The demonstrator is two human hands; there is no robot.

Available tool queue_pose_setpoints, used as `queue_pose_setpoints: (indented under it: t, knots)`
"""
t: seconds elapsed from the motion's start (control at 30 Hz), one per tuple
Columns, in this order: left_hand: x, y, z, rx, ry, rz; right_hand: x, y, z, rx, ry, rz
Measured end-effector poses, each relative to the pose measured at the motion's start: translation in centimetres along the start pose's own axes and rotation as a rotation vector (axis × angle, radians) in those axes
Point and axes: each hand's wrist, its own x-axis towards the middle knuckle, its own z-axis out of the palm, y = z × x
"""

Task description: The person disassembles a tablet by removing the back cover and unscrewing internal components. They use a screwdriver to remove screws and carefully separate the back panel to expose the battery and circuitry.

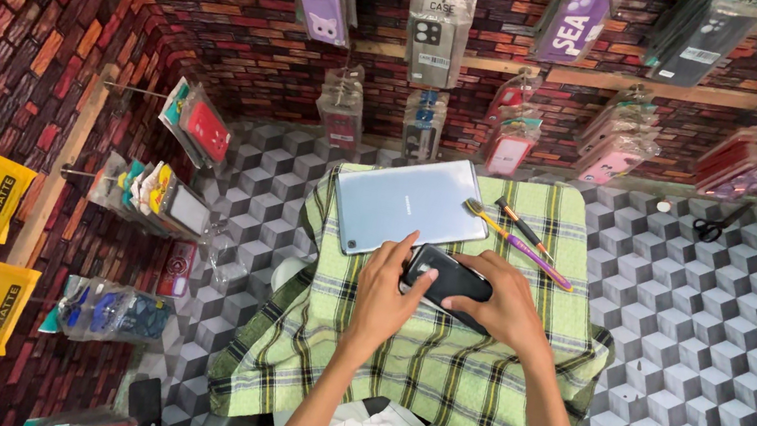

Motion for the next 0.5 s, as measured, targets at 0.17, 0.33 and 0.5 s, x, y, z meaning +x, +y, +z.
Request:
queue_pose_setpoints:
  t: [0.17,0.33,0.5]
  knots:
    - [0.5,-1.3,0.6,-0.434,-0.117,-0.102,-0.3,0.8,0.2,0.107,0.091,-0.094]
    - [0.9,-2.1,1.1,-0.697,-0.082,-0.091,-0.6,3.4,1.0,0.368,0.18,0.086]
    - [0.8,-1.6,0.6,-0.648,-0.131,-0.169,-1.9,5.5,2.1,0.646,0.207,0.183]
